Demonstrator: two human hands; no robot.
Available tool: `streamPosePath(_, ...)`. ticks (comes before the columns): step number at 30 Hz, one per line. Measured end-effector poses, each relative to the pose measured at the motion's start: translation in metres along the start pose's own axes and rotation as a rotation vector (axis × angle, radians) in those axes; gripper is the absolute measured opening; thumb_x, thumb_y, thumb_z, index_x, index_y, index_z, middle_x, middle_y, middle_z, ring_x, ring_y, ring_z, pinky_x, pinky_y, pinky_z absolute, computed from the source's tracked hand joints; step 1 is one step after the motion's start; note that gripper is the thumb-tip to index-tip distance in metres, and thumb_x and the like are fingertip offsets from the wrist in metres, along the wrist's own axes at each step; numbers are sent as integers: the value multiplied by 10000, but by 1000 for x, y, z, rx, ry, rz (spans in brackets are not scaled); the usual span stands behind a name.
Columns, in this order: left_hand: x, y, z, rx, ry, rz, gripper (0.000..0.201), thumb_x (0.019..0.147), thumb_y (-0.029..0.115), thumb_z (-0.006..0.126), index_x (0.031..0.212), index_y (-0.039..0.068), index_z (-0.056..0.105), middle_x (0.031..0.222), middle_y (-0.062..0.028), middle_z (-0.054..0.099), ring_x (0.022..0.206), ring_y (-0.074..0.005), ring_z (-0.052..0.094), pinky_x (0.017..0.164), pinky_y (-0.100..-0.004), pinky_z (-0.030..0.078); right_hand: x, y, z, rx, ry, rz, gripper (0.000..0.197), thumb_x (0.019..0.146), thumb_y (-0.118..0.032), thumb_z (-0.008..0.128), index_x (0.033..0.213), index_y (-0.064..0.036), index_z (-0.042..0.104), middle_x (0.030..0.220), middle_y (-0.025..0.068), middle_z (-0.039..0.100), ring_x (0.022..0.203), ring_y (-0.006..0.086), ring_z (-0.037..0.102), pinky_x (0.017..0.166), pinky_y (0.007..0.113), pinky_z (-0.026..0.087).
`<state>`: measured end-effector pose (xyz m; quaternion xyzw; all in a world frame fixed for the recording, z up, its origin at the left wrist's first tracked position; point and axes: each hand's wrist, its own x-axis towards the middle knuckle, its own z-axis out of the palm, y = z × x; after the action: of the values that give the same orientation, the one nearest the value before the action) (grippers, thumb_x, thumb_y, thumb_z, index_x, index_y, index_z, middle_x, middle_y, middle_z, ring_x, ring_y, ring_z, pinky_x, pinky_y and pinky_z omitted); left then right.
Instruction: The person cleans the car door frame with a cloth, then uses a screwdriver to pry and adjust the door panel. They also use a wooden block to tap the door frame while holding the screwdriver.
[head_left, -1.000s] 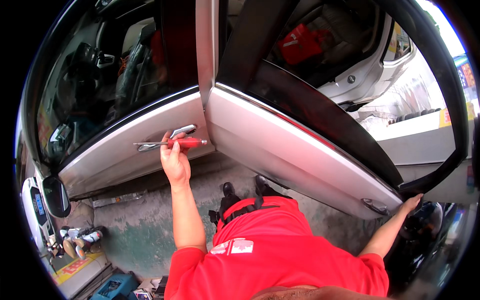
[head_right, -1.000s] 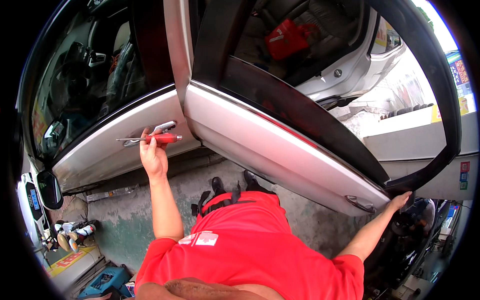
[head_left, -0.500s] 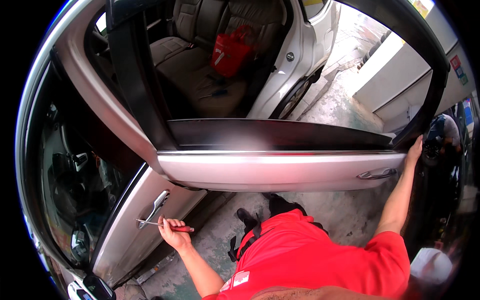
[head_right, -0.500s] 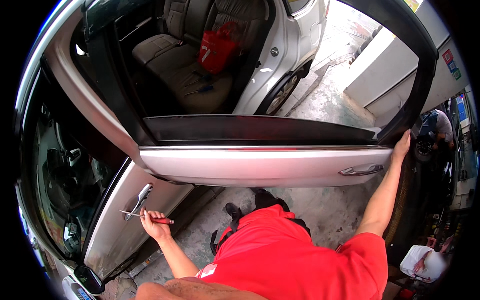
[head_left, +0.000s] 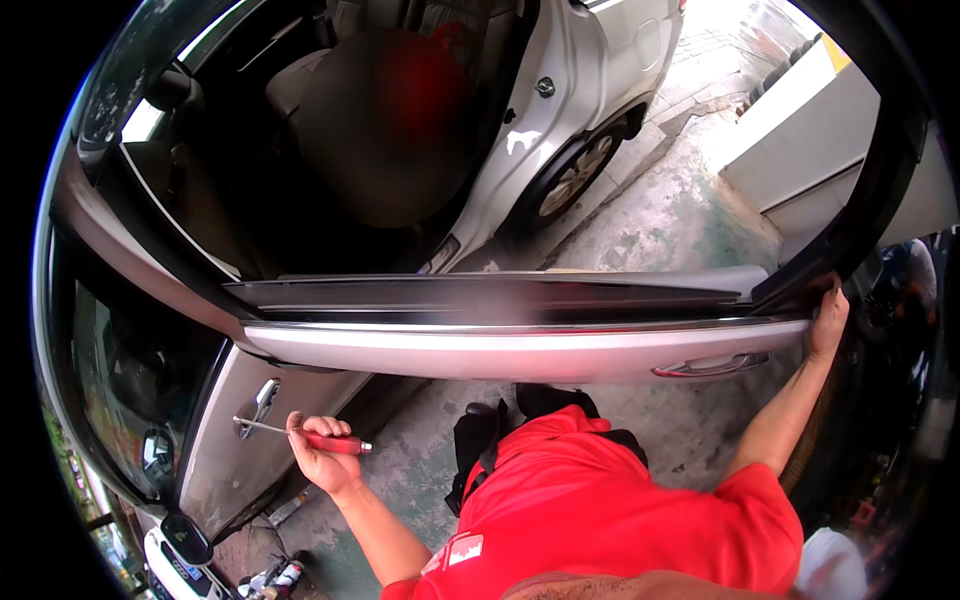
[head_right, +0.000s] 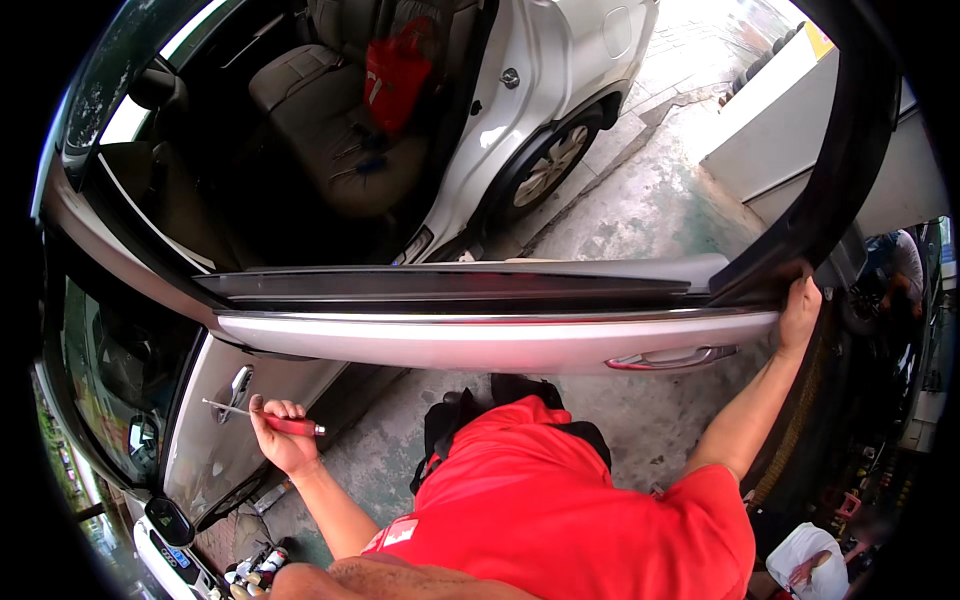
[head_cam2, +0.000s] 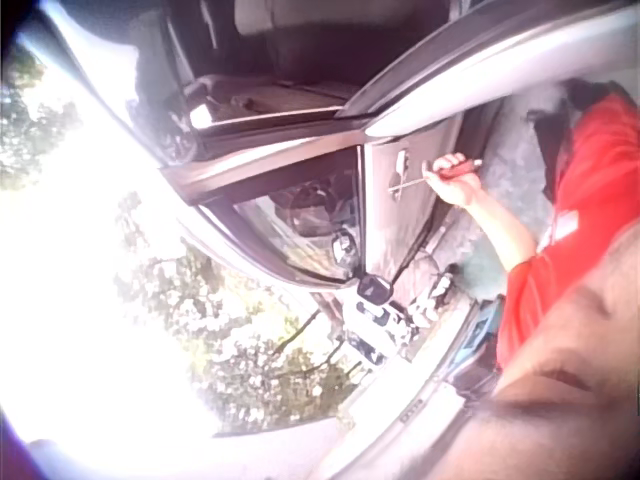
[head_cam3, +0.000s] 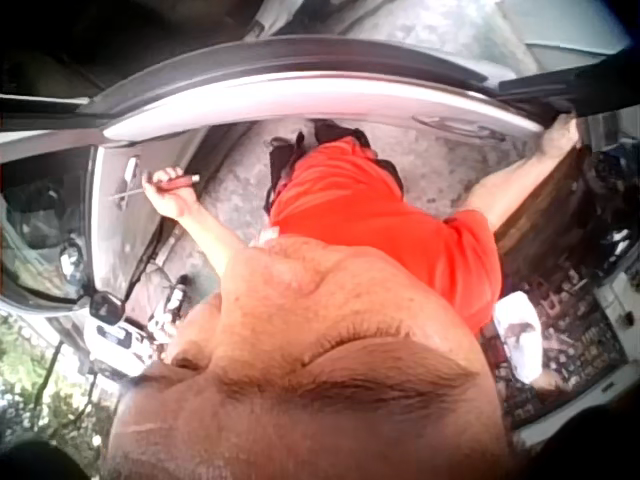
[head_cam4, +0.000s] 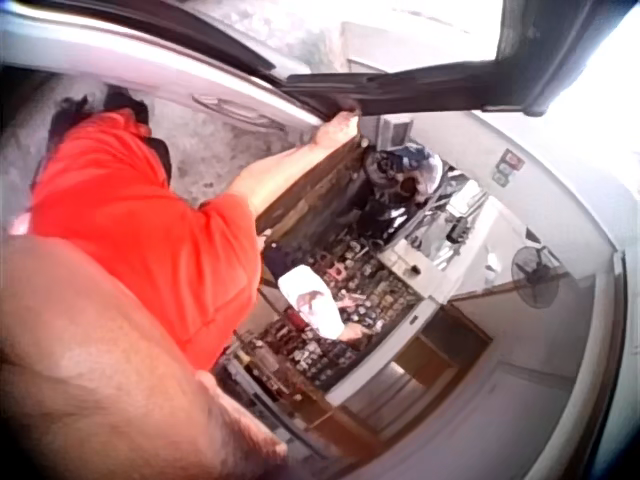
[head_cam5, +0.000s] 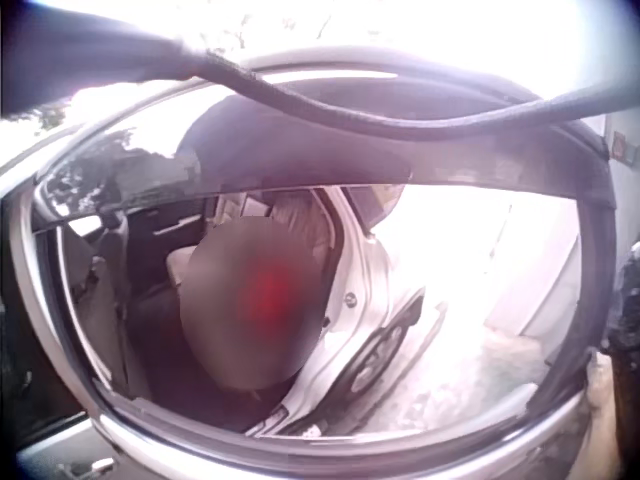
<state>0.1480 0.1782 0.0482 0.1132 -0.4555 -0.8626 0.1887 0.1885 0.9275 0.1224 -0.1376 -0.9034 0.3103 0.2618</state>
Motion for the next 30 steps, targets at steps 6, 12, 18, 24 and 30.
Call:
streamPosePath(6,-66,-39,132,-127,-399,-30,299,1008,401,469,1019,102,467,664,-86,531,597,-182,432,521,-301,351,11,10,17,435,-3,-219,668,1000,-526,444,1235,86,573,1043,44,659,815,89,522,729,243,408)
streamPosePath(12,-146,-75,191,-82,-480,64,252,1002,325,517,1028,78,476,717,-100,521,636,-183,464,524,-285,398,35,30,23,1012,-306,-117,828,974,-637,343,1377,78,450,1396,149,514,1316,253,450,1124,368,296)
streamPosePath(18,-251,-104,240,-79,-673,-142,214,905,101,649,1086,11,581,948,-168,605,833,-254,623,723,-359,529,51,49,22,1304,-451,158,807,975,-647,325,1384,34,465,1391,128,534,1290,242,487,1111,371,325)
streamPosePath(24,-318,-123,378,132,-1099,24,290,770,-56,723,1043,6,645,1068,-153,652,1021,-321,656,852,-379,545,56,43,25,1605,-680,246,864,918,-727,338,1351,4,495,1356,129,551,1275,239,498,1101,395,354)
streamPosePath(30,-363,-214,561,109,-1215,285,233,818,-78,681,1029,16,656,1146,-170,645,1170,-363,593,950,-428,512,56,65,31,1942,-1051,614,911,890,-774,288,1319,-10,538,1359,170,545,1310,286,461,1132,430,311)
